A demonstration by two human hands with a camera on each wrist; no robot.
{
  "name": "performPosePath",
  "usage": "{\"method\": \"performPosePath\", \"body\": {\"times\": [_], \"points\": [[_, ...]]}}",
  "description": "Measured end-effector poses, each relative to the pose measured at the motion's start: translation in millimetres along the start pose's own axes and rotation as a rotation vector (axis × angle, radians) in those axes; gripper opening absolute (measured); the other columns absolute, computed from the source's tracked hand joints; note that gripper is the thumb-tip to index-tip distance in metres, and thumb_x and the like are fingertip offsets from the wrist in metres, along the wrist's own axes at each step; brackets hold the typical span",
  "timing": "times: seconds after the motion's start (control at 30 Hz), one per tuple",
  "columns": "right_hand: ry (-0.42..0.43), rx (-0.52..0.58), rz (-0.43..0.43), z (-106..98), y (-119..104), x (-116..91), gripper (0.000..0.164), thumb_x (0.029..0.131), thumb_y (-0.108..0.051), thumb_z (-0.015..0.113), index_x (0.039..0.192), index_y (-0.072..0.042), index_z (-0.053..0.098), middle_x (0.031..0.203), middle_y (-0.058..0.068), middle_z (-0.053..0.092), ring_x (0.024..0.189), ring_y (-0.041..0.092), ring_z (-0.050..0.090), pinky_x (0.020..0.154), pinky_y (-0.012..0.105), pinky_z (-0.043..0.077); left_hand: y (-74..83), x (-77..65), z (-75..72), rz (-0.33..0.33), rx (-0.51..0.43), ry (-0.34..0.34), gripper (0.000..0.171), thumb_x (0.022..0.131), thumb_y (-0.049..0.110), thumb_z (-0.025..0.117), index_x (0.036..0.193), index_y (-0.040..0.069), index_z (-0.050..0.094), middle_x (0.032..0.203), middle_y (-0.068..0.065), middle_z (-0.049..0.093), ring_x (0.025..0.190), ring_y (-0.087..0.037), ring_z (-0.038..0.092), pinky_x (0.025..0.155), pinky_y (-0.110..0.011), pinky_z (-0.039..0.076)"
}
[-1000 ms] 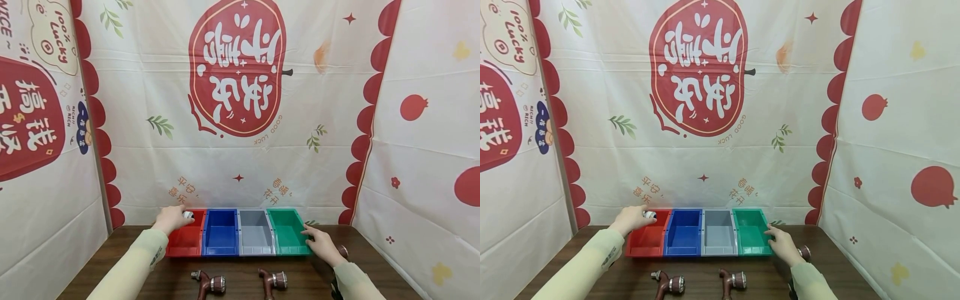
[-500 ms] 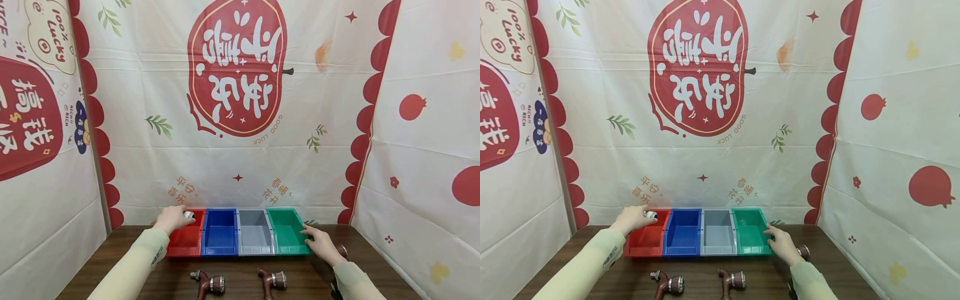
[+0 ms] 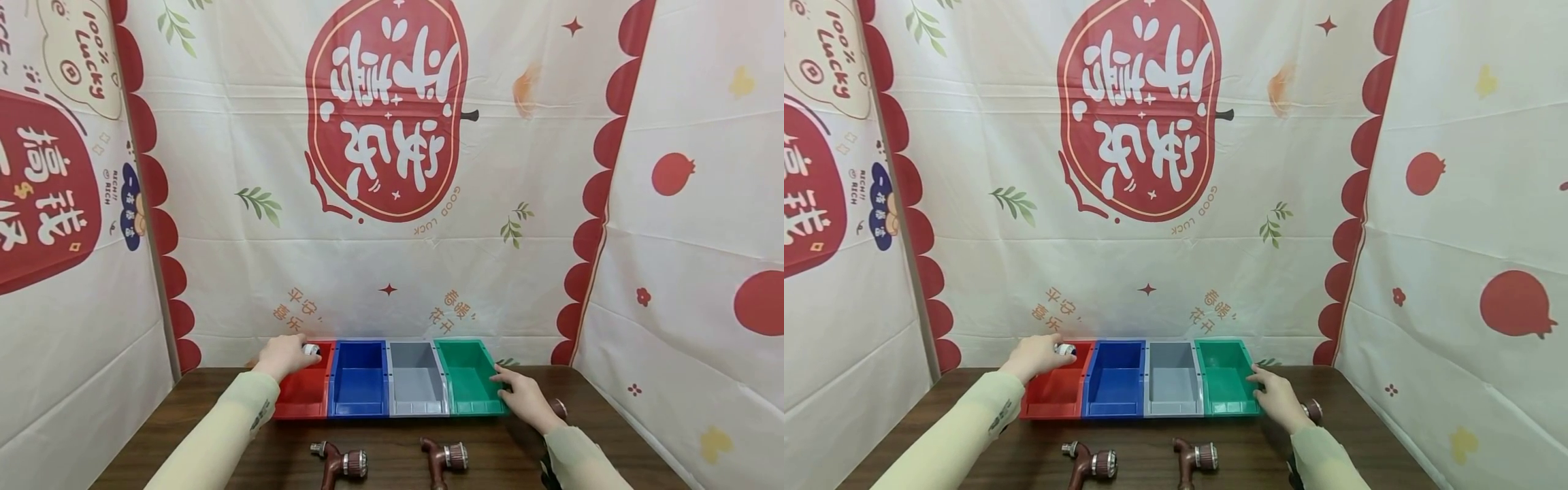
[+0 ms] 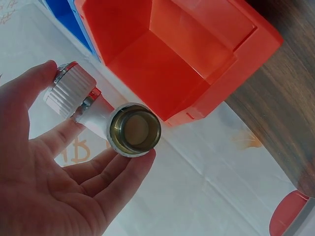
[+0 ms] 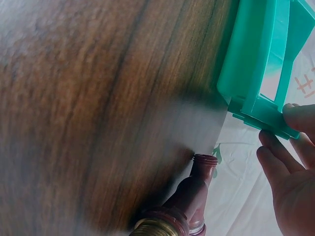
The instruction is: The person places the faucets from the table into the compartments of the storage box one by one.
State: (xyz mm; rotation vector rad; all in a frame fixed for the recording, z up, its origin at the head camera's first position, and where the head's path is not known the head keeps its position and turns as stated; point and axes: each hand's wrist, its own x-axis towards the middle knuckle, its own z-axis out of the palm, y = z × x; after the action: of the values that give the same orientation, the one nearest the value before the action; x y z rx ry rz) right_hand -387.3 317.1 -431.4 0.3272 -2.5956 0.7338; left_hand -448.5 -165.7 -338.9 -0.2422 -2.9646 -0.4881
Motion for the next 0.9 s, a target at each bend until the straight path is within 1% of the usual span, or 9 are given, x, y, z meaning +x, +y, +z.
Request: {"method": "performPosePath", "body": {"times": [0.2,0.4,0.63,0.9], "points": [[0.019,-0.018,-0.015,1.3,3.0,-0.9,0.026,0.085,0.006,0.063,0.11,0.005,0.069,0.134,0.026,0.053,0.12,0.046,0.05,0.093,0.059,0.044,1.1,2.5,4.8,0.009,0.008,0.009,0.06,0.081,0.042,0.073,0.13,0.01,0.059,0.105,-0.014,0.064,0.089,-0.031,0.056,0.078,-0.053,0.052],[0.009,-0.011,-0.006,1.1,1.6,-1.1,0.027,0.085,0.007,0.063,0.111,0.004,0.069,0.134,0.025,0.053,0.121,0.046,0.05,0.094,0.059,0.042,2.0,1.3,7.2,0.021,0.001,0.01,0.061,0.082,0.041,0.073,0.131,0.01,0.059,0.108,-0.015,0.064,0.091,-0.032,0.056,0.079,-0.053,0.051],[-0.005,-0.002,0.0,-0.9,2.5,-0.7,0.027,0.086,0.006,0.062,0.113,0.004,0.068,0.136,0.026,0.051,0.123,0.046,0.048,0.096,0.059,0.041,4.3,1.6,10.3,0.021,0.016,0.022,0.06,0.081,0.042,0.073,0.13,0.009,0.06,0.105,-0.015,0.064,0.089,-0.032,0.056,0.078,-0.052,0.052],[0.0,-0.001,-0.007,-0.6,4.1,-0.4,0.027,0.086,0.006,0.063,0.112,0.004,0.069,0.136,0.025,0.051,0.124,0.045,0.048,0.096,0.058,0.041,6.3,1.5,13.3,0.009,0.018,0.015,0.058,0.081,0.043,0.074,0.126,0.009,0.062,0.1,-0.013,0.064,0.084,-0.029,0.055,0.075,-0.048,0.052]]}}
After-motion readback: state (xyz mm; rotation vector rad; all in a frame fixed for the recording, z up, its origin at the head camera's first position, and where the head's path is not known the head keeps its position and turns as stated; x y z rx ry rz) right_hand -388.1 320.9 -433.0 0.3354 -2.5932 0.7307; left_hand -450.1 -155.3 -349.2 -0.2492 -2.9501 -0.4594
